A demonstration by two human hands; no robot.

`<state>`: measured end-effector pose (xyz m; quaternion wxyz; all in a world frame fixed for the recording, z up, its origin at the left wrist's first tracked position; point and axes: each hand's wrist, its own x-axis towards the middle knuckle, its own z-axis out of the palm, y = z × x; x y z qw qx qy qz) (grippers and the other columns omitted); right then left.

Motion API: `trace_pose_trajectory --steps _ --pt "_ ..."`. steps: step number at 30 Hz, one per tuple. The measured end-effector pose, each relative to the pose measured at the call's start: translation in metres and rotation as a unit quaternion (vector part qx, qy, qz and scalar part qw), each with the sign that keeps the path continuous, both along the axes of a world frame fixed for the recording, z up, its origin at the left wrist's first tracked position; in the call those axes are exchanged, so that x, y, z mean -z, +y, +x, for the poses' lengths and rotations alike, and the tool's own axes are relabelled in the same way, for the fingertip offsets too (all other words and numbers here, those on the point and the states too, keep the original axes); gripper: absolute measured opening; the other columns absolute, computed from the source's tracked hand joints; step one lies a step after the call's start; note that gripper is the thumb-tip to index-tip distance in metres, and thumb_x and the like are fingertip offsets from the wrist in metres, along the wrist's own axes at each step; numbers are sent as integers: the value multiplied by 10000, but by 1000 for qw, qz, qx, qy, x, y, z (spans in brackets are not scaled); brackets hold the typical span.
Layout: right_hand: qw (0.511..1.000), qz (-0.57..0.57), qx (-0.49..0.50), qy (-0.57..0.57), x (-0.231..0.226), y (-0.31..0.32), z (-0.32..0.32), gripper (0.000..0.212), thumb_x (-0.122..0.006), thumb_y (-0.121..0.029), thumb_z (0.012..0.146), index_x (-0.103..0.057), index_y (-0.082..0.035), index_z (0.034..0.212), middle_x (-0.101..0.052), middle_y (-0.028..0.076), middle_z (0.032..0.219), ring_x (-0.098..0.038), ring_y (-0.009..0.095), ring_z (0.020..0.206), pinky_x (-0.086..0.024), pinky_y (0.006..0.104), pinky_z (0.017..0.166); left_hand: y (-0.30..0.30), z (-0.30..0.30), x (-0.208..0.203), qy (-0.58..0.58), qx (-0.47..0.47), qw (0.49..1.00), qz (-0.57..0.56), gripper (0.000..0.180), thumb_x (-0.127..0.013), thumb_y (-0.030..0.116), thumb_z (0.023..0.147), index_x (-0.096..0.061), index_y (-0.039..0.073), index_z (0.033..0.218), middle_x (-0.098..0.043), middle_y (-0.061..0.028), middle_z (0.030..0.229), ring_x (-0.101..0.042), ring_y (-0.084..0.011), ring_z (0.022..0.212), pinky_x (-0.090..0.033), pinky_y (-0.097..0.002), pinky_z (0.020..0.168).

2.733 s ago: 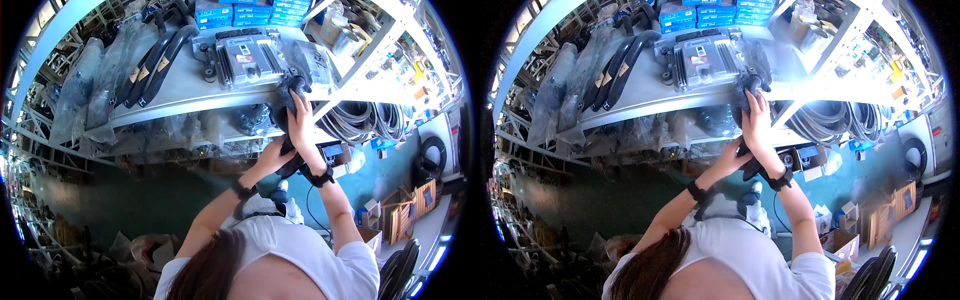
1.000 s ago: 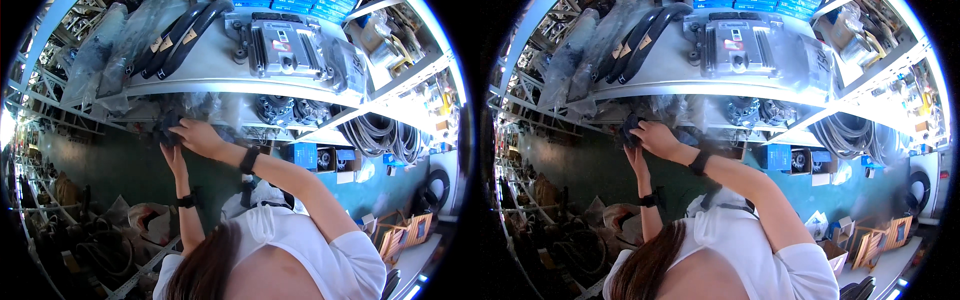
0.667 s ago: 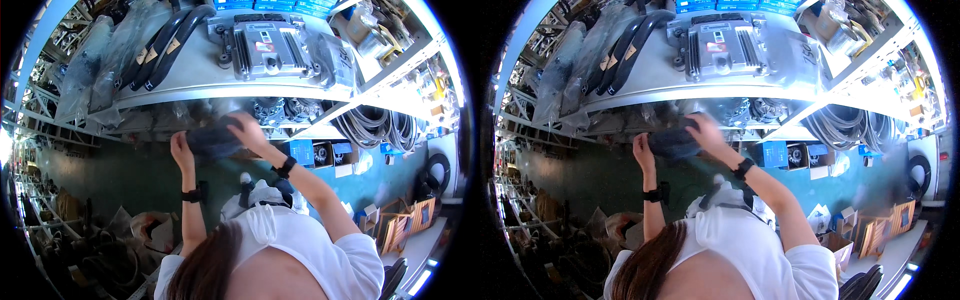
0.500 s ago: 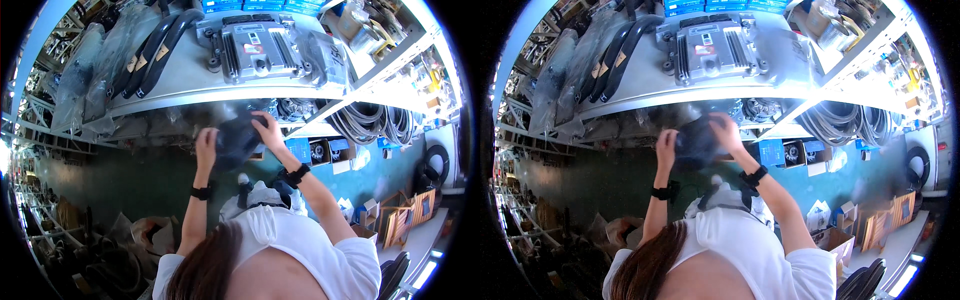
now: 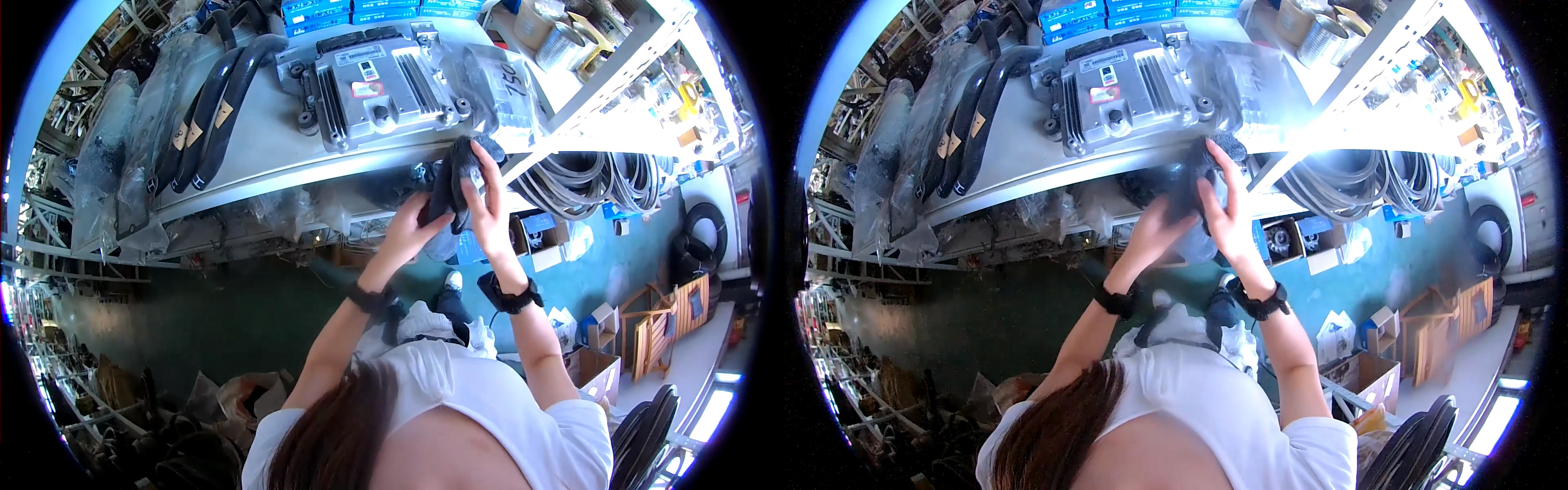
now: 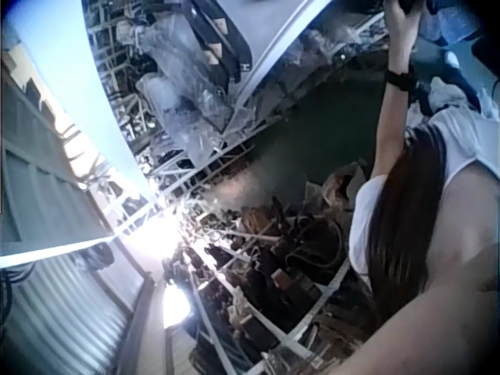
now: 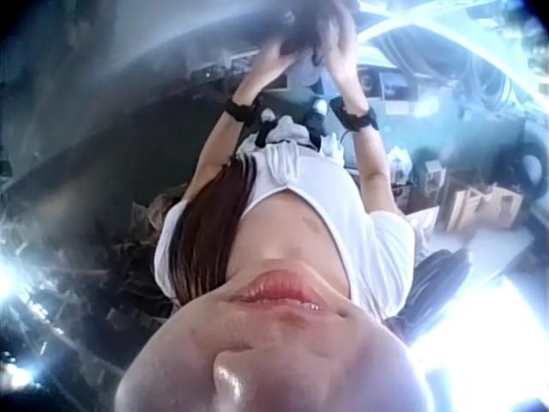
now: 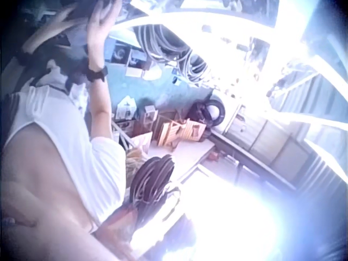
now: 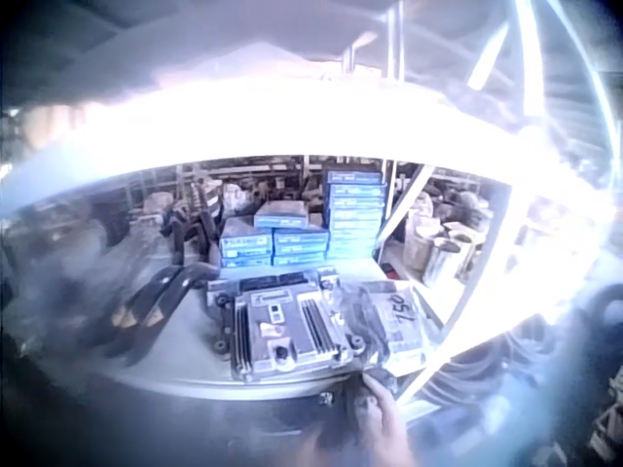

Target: The person wipes a variety of automotive components including a control unit, piping, and metal cylinders using a cloth while moving between storage shelves.

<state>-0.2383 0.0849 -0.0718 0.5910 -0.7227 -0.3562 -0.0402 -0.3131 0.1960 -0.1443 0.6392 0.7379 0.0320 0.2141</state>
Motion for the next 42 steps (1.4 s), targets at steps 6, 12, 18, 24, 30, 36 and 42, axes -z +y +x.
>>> trace_pose_trajectory --steps 6,12,18,24,30,36,42 --pt "917 -249 154 -271 1 28 -1 524 -584 -120 717 -404 20 1189 -532 193 926 -507 334 889 -402 388 816 7 7 0 6 -19 999 37 265 -615 120 731 -515 -31 925 -531 -162 854 -537 -306 775 -429 -339 696" --pt "927 -238 82 -278 -8 62 -5 441 -587 -173 697 -463 28 1070 -544 184 923 -511 351 886 -371 409 892 31 -12 4 13 -15 995 -94 251 -566 82 790 -495 -34 1001 -560 -138 905 -548 -208 820 -426 -311 744" --pt "940 -217 17 -262 -11 85 -20 430 -614 -173 644 -480 20 1004 -539 163 856 -511 337 814 -398 421 831 54 -38 4 18 -46 998 -45 270 -567 116 819 -493 -27 1035 -566 -115 925 -523 -150 814 -423 -282 739" --pt "935 -157 -79 -308 -2 135 -52 503 -531 -46 628 -462 -4 1124 -534 120 848 -512 282 808 -432 361 731 78 -88 6 66 -168 984 -5 268 -544 112 831 -503 -33 1054 -569 -103 935 -494 -121 817 -411 -257 737" --pt "908 -100 -118 -390 2 193 -84 493 -529 -58 642 -463 -12 1128 -532 111 934 -509 266 929 -412 317 828 99 -122 8 49 -259 964 -43 226 -501 103 863 -510 -42 1036 -557 -47 901 -469 -95 815 -401 -231 710" --pt "884 -76 -394 -239 10 230 -127 575 -482 -6 700 -352 -62 1257 -534 191 988 -525 345 900 -444 397 752 114 -166 2 33 -397 917 6 121 -477 75 865 -522 -29 907 -505 -22 754 -410 -83 646 -356 -216 586" --pt "852 -62 -489 -175 58 219 -172 643 -487 -16 719 -272 -78 1322 -511 224 1043 -511 370 896 -436 390 756 96 -222 46 150 -527 828 122 164 -492 3 790 -532 -3 950 -477 -137 902 -473 -287 814 -386 -344 700"
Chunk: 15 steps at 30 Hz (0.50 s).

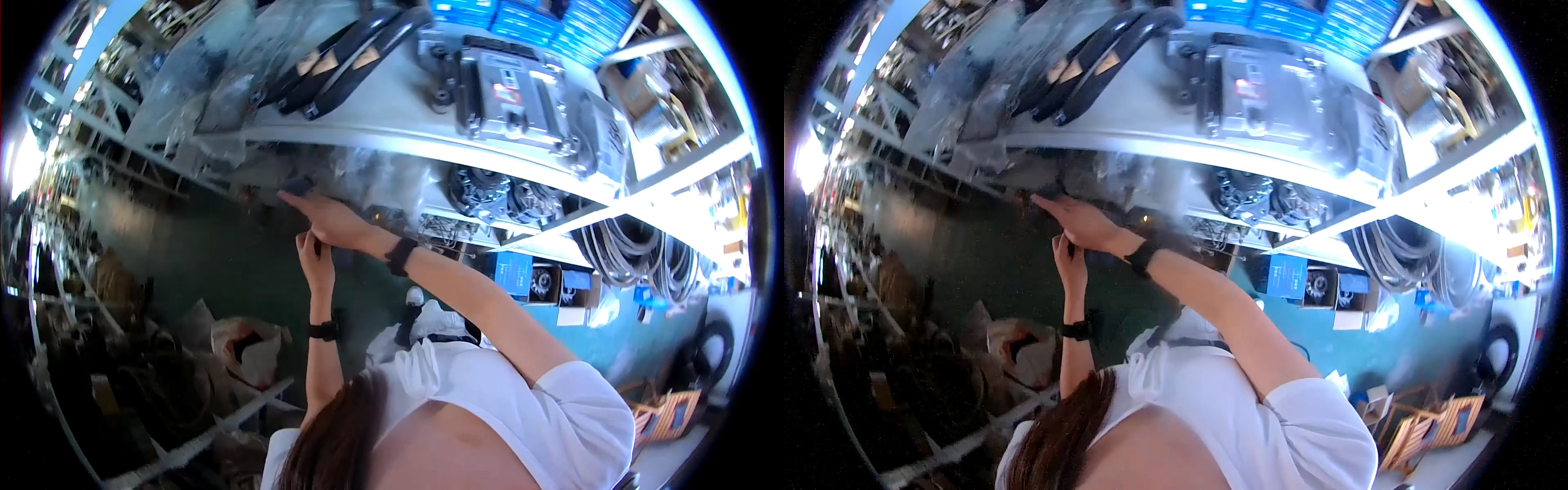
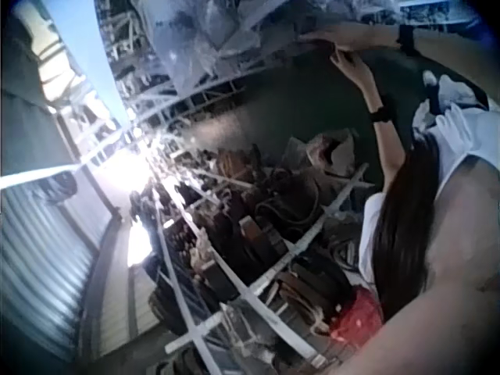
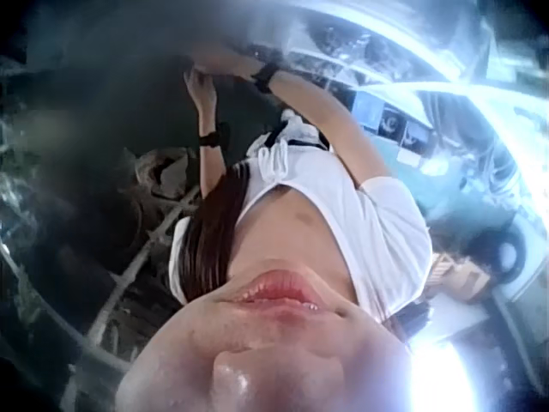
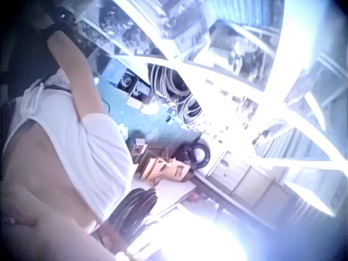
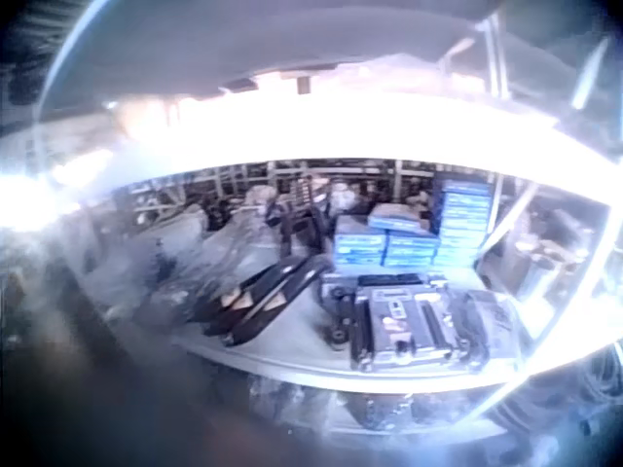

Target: The person wipes a variety of automotive components including a control unit, piping, and metal cylinders using a cloth while moving between storage shelves.

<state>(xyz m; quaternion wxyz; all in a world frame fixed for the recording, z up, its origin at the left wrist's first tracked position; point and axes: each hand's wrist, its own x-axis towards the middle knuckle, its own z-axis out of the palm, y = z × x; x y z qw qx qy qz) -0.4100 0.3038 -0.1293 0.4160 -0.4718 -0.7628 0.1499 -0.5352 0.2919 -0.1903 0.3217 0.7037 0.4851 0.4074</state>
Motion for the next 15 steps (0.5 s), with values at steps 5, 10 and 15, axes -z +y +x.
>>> trace_pose_trajectory --steps 5,10,15 --pt "982 -39 28 184 5 -23 2 689 -432 67 665 -261 -56 1321 -422 226 1212 -491 332 1020 -410 347 841 -14 -10 -3 17 -92 993 75 190 -522 31 797 -549 9 984 -474 -140 930 -495 -296 855 -405 -331 732" --pt "958 -42 32 282 9 -37 24 676 -428 110 659 -278 -46 1300 -387 138 1245 -394 255 1164 -322 326 959 -20 -4 -16 -2 -125 985 117 161 -510 -1 804 -568 8 955 -461 -120 920 -489 -260 825 -413 -306 687" --pt "923 -89 33 372 6 -59 49 655 -472 118 690 -286 -56 1293 -382 93 1257 -383 201 1178 -313 306 966 -21 16 -25 -43 -137 977 160 192 -507 -42 792 -583 27 954 -466 -102 915 -493 -239 818 -418 -291 688"
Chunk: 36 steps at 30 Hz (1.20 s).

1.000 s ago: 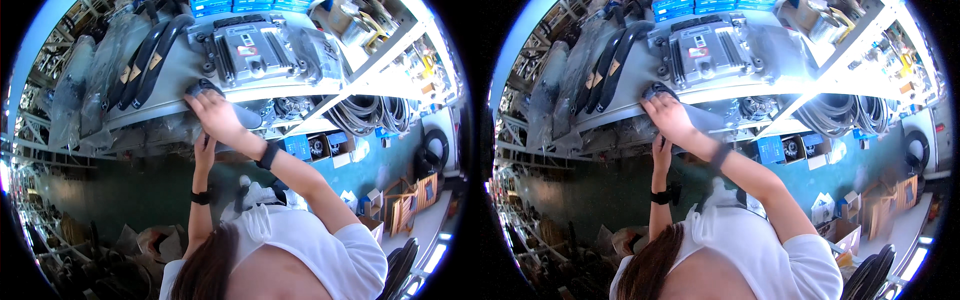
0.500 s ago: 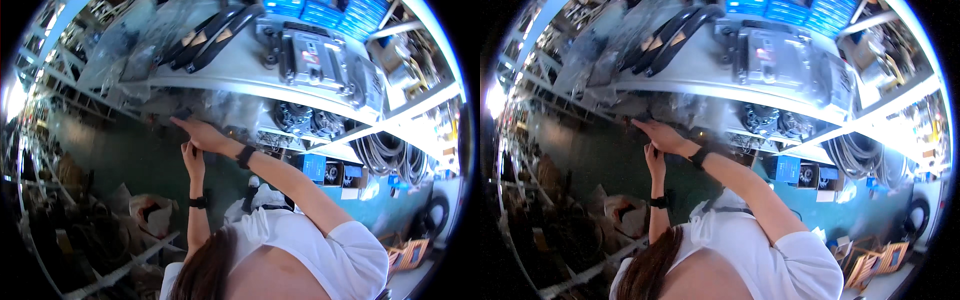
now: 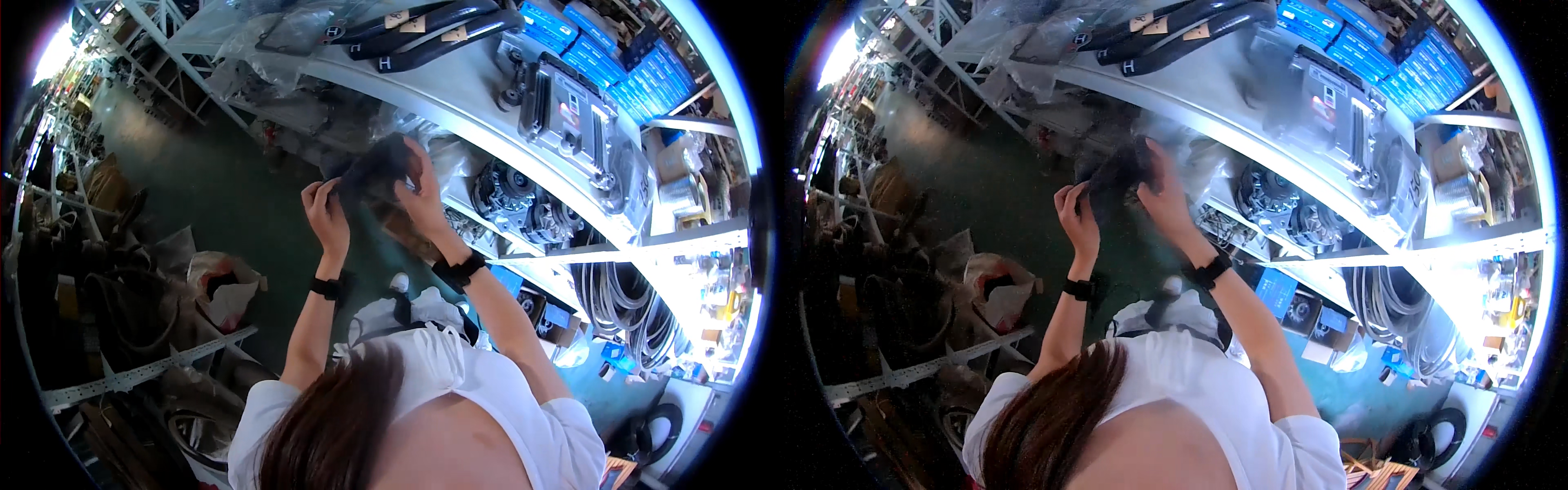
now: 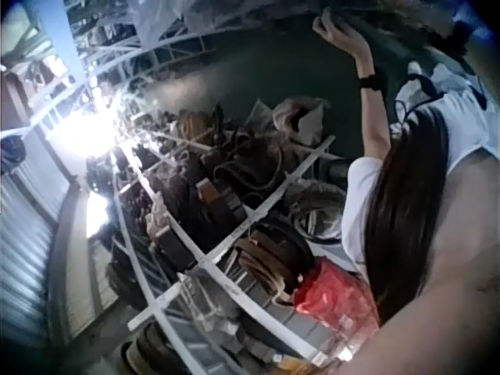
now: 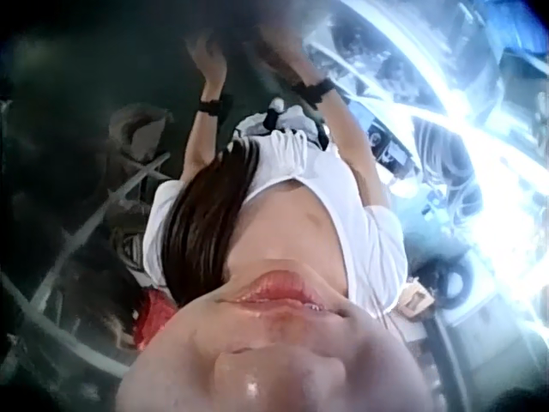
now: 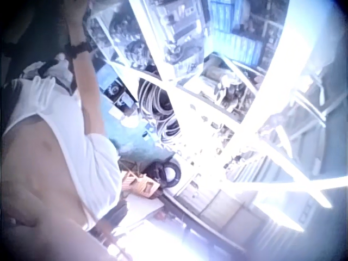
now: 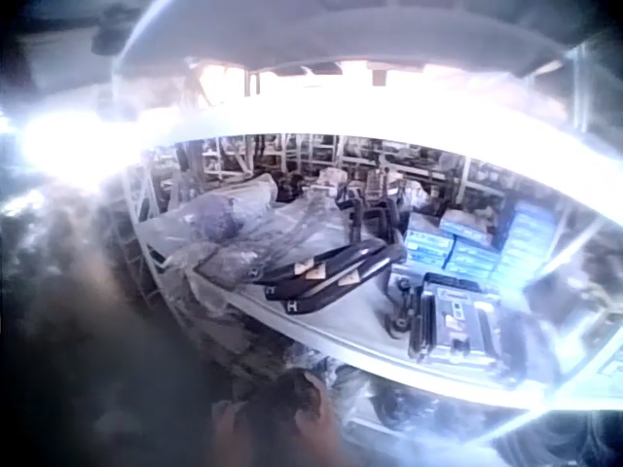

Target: The person wipes a variety of automotive components including a control unit, piping, and metal cylinders using a cloth while moving between storage shelves.

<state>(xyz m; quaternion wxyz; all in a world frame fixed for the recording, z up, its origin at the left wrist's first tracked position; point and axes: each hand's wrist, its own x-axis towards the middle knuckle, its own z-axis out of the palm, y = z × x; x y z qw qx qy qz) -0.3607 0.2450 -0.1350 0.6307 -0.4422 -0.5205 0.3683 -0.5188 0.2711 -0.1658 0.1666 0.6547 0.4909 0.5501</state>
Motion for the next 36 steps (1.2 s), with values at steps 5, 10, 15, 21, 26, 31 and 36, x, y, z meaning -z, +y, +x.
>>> trace_pose_trajectory --steps 5,10,15,21,26,31,36 --pt "989 -21 87 -120 10 -16 29 637 -536 59 726 -280 -52 1299 -360 107 1284 -361 199 1195 -304 309 976 11 19 -1 -37 50 998 20 237 -500 -72 780 -583 46 968 -499 -94 927 -516 -232 844 -427 -290 704" --pt "973 -29 52 -224 -9 -30 27 745 -639 -49 689 -250 -74 1323 -367 163 1280 -383 272 1165 -315 338 966 8 46 -26 -2 163 986 42 221 -496 -49 774 -569 30 967 -555 -116 939 -527 -277 880 -426 -329 753" --pt "974 -30 96 -203 -5 -29 17 721 -636 -43 693 -266 -87 1310 -457 170 1188 -485 274 1050 -392 336 881 1 69 -45 3 293 956 26 238 -491 -18 773 -548 27 1000 -560 -136 987 -528 -299 918 -416 -350 808" --pt "995 -44 91 28 26 -25 35 528 -628 -67 726 -401 -62 1203 -520 154 1069 -531 245 970 -417 301 824 6 76 -53 53 331 942 33 238 -507 39 801 -540 33 1036 -556 -137 1035 -523 -301 958 -405 -356 841" --pt "960 -132 243 -44 28 -45 48 413 -619 -130 756 -462 -43 1128 -547 151 1002 -541 243 919 -423 299 802 9 96 -88 100 325 932 124 264 -556 81 782 -548 48 1044 -556 -123 1060 -519 -288 986 -396 -359 856" --pt "941 -131 296 -97 21 -65 63 394 -607 -130 755 -472 -59 1119 -537 157 1050 -535 297 928 -416 332 804 9 148 -133 162 396 874 230 409 -627 98 704 -520 94 1099 -535 -84 1095 -484 -259 1049 -349 -370 905" --pt "933 -99 340 -60 4 -85 79 387 -582 -128 764 -472 -57 1128 -535 146 1059 -528 301 963 -409 334 822 20 209 -141 295 404 813 298 547 -632 181 715 -424 135 1219 -423 -77 1242 -387 -248 1163 -276 -393 994"
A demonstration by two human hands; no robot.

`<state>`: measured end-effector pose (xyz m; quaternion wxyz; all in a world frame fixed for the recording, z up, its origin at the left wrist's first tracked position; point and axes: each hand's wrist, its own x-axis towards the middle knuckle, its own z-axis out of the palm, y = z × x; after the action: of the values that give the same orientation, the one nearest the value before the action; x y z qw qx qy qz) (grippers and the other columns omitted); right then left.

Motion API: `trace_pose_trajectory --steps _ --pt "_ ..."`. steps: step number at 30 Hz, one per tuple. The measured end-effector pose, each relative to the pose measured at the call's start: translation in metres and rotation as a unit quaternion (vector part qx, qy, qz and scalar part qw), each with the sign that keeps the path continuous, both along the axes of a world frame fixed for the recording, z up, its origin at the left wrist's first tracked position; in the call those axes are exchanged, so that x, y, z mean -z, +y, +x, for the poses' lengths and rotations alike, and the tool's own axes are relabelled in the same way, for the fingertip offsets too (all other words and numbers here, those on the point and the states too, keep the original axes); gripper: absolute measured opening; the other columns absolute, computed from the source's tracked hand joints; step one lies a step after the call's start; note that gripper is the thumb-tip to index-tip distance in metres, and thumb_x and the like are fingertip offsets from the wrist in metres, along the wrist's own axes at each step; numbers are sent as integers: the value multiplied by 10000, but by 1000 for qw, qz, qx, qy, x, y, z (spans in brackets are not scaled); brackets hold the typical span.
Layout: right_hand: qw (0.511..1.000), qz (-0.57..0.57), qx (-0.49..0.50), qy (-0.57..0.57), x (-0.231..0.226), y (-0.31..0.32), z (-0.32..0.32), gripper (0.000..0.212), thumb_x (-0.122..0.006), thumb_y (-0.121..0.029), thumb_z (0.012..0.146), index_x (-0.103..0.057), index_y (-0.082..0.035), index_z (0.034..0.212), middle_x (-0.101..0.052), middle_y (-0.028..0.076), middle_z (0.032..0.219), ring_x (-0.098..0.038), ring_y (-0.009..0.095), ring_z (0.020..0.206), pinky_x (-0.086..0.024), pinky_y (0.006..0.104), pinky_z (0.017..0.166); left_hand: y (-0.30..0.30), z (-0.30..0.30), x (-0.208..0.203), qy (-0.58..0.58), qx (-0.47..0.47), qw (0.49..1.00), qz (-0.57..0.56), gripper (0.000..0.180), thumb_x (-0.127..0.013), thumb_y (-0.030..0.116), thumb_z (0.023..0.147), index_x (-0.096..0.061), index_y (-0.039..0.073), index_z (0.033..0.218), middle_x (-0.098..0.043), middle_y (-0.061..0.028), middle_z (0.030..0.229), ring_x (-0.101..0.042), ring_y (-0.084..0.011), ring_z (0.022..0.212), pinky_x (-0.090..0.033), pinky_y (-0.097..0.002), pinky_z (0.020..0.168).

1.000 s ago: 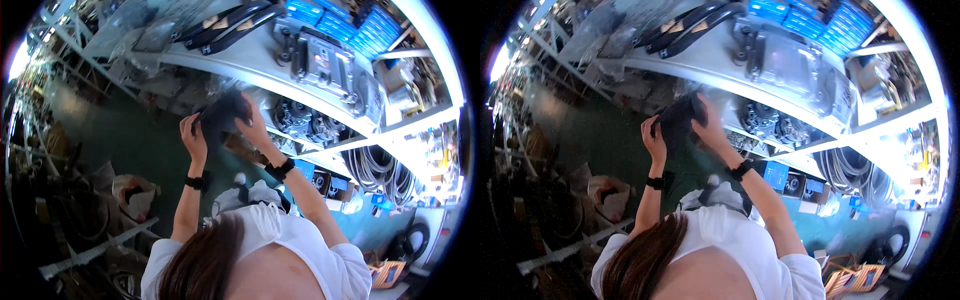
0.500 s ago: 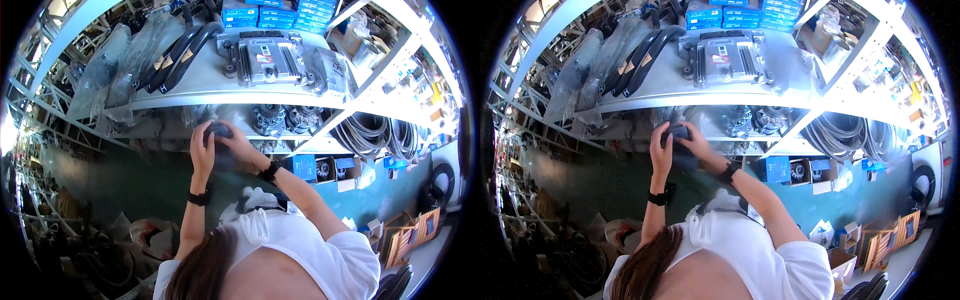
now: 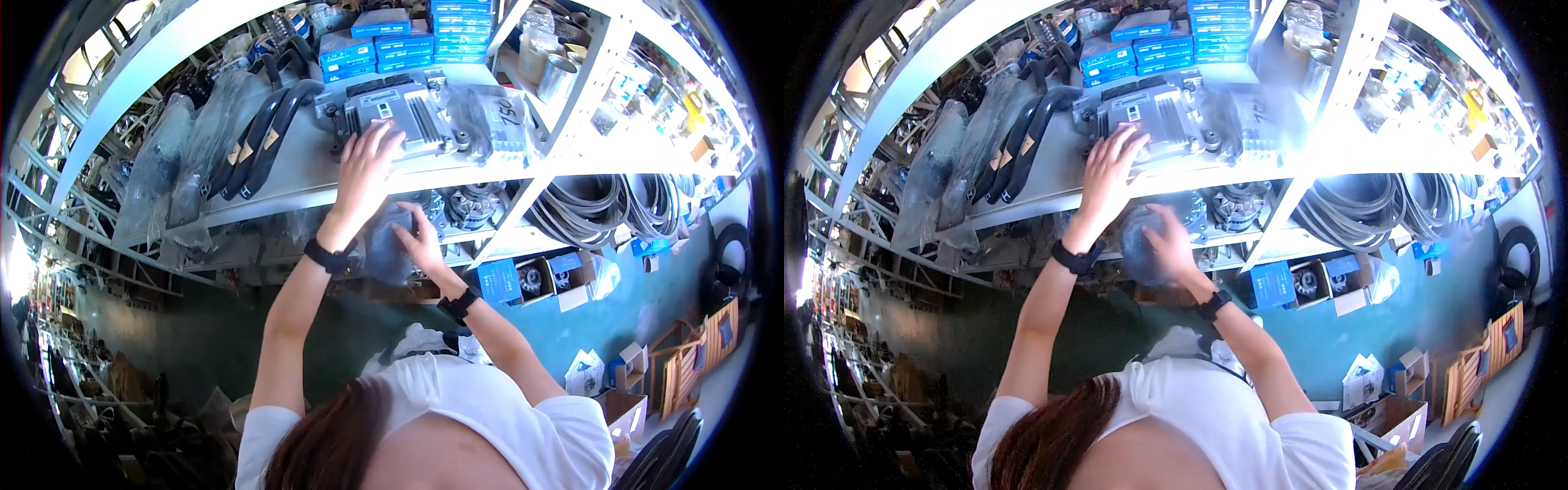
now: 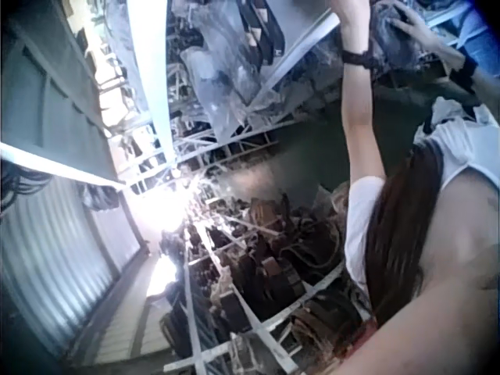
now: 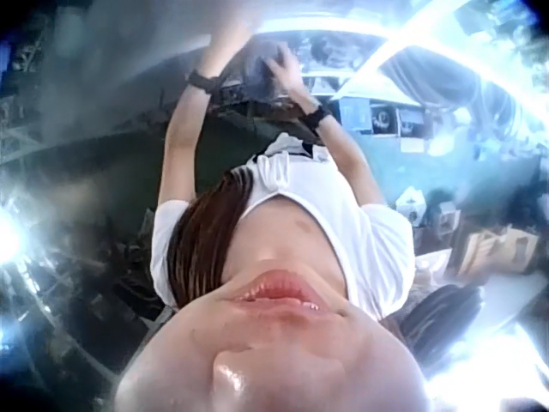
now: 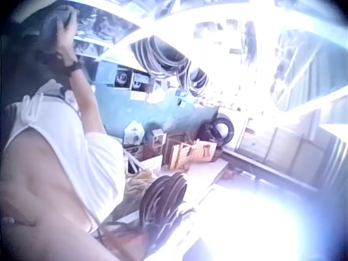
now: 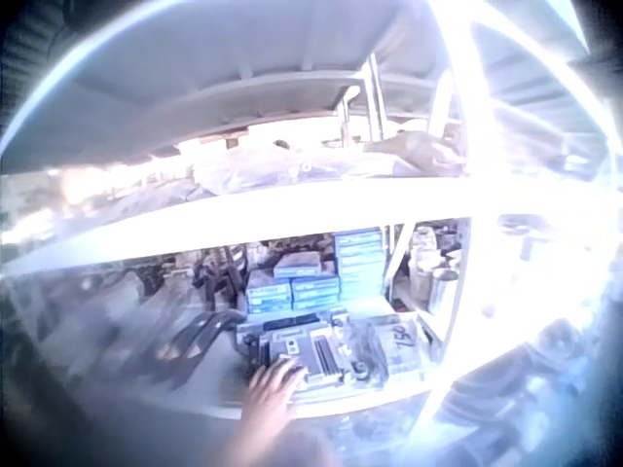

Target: The person wipes a variety of automotive components including a control unit, piping, and metal cylinders using a cloth while moving between storage shelves.

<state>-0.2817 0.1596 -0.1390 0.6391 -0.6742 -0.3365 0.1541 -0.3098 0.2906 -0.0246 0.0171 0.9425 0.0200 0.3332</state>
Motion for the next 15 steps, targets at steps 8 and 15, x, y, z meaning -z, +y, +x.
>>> trace_pose_trajectory --steps 8,15 --pt "998 -19 59 -32 16 -24 16 358 -594 -89 781 -482 -78 1121 -563 127 936 -549 196 824 -437 285 748 28 23 -6 -21 41 985 165 437 -537 253 778 -473 135 1194 -495 -67 1190 -452 -225 1116 -291 -392 990" --pt "997 -75 24 -13 6 -35 11 366 -597 -85 769 -488 -82 1119 -561 145 984 -557 244 869 -437 306 758 60 55 -77 -16 33 996 82 396 -501 94 806 -454 108 1198 -543 -115 1075 -519 -261 1002 -438 -341 833"
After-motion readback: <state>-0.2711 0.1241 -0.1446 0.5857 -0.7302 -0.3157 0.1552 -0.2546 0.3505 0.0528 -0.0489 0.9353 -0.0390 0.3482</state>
